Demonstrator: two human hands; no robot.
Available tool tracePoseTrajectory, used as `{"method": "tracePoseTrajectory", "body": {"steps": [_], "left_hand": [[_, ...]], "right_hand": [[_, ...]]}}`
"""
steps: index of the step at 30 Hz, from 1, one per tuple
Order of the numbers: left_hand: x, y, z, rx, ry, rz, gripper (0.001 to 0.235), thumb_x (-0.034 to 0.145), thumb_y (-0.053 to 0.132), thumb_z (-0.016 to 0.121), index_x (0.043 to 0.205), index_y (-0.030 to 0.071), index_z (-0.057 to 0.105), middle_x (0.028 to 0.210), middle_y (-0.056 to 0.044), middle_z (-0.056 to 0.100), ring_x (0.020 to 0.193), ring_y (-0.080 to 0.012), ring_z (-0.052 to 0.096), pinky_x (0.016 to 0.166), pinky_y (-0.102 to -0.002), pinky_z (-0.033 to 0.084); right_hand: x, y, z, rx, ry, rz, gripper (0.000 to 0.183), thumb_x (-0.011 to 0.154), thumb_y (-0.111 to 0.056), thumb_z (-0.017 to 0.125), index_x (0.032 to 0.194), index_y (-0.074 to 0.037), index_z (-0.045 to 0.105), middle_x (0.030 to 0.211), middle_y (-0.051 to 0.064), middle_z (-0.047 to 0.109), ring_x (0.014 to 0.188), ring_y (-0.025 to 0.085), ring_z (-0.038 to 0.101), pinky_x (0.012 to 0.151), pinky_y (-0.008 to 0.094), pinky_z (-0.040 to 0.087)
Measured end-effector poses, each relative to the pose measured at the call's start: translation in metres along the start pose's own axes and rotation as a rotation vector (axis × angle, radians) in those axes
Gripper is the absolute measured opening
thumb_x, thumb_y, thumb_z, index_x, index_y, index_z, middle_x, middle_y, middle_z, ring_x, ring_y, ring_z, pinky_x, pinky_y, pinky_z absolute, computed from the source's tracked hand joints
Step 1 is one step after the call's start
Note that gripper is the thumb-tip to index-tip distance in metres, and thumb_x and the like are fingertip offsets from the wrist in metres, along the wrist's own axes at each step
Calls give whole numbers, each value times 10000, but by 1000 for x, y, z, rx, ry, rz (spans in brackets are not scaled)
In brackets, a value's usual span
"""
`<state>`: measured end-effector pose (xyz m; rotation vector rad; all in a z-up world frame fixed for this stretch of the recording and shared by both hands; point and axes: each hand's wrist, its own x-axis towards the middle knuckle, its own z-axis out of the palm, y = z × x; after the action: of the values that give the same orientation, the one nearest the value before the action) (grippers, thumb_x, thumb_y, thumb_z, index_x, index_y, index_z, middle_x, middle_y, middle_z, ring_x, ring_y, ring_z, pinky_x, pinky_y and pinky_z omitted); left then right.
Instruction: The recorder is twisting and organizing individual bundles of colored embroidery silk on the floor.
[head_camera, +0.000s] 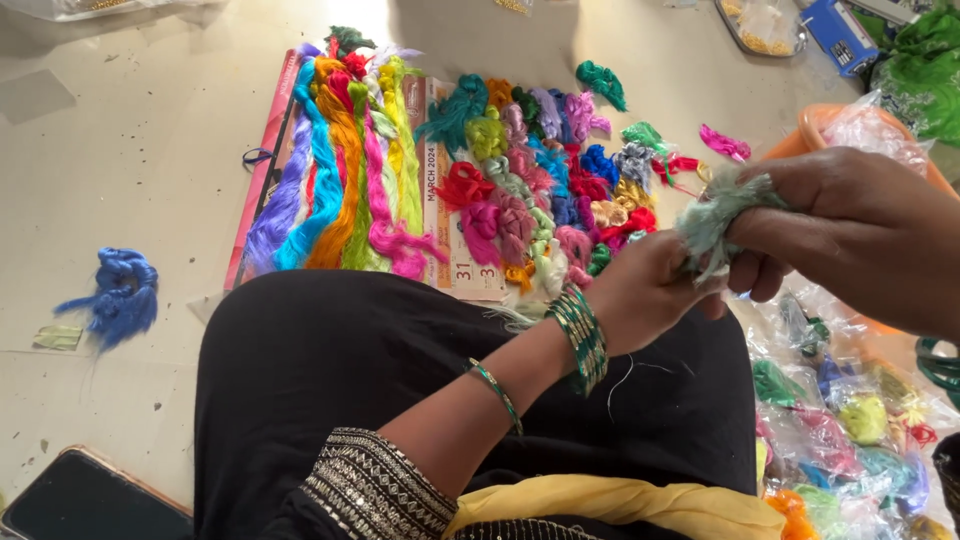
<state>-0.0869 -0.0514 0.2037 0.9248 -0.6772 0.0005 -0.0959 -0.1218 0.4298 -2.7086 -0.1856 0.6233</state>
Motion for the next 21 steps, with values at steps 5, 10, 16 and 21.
{"method": "tracePoseTrajectory", "body": {"steps": [5,10,16,21], "left_hand": [[-5,47,-18,239,0,-114,125,1085,161,573,1163,67,593,776,-32,578,695,-119,576,634,-300,504],[-19,51,-58,399,-38,-43,177,1106,211,544,1075,71,647,792,-5,562,679,-87,531,623,-288,477],[-32,66,-96,476,-128,-346,211,1077,247,539,1098,84,672,743,-11,529,591,-93,528,532,-277,479],[-33,36,-115,468,-84,-274,212,1066,217,553,1179,73,658,892,-24,641,794,-122,599,691,-313,509]], "right_hand": [[4,12,-4,100,138,-71,272,1026,-113,506,997,35,732,815,173,706,666,247,687,630,388,571],[13,32,-7,322,247,-189,275,1039,-54,453,1015,82,691,784,221,691,639,266,640,561,413,534],[34,67,3,415,369,-239,296,1126,-97,475,997,103,651,743,259,586,600,280,469,527,442,378],[32,31,24,-507,183,-171,413,865,-337,759,1192,-93,699,915,105,722,783,222,701,708,393,557]]}}
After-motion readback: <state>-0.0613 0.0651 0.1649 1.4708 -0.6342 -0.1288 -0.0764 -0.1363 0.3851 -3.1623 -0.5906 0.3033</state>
